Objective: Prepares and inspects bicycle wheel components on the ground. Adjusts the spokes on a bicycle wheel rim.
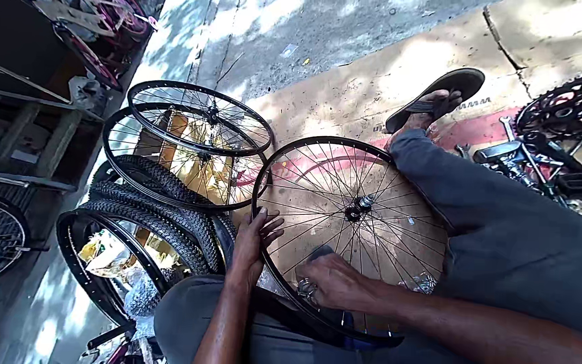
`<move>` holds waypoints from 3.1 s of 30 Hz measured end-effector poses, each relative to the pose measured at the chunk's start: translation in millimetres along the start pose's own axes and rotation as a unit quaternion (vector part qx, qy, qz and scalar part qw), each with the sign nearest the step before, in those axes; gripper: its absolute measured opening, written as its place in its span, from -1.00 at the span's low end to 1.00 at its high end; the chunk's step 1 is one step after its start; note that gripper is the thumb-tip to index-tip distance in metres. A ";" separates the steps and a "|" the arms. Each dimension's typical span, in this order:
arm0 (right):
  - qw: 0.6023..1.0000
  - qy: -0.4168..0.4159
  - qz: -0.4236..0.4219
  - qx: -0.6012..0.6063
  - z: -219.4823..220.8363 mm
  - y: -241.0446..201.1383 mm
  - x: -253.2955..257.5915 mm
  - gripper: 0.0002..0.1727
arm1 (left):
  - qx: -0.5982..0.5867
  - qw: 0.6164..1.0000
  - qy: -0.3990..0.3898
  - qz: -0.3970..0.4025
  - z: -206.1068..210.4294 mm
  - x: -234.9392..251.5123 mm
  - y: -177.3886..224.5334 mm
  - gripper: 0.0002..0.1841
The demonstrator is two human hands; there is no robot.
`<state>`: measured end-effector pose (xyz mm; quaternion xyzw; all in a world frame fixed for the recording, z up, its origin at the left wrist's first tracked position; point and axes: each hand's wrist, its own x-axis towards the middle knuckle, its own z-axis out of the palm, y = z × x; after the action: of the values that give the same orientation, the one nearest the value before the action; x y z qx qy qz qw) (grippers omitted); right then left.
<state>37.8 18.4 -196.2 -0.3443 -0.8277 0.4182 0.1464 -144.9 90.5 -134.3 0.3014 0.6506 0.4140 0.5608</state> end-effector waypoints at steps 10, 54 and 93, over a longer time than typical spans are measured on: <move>1.000 -0.015 0.000 -0.013 0.3 1.6 -25.0 -0.84 | -0.107 0.993 -0.004 0.044 6.4 -26.1 -17.1 -0.63; 0.982 -0.160 -0.026 0.093 -29.3 4.8 -19.8 -0.59 | -0.076 0.996 0.010 0.036 4.1 -22.2 -15.2 -0.71; 0.994 -0.086 0.031 0.063 -18.3 1.7 -14.7 -0.66 | -0.073 0.996 0.004 0.042 5.0 -19.4 -14.8 -0.66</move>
<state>58.8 19.7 -185.8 -0.3225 -0.7984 0.5017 0.0829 -135.3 67.8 -138.1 0.2852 0.6076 0.4849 0.5607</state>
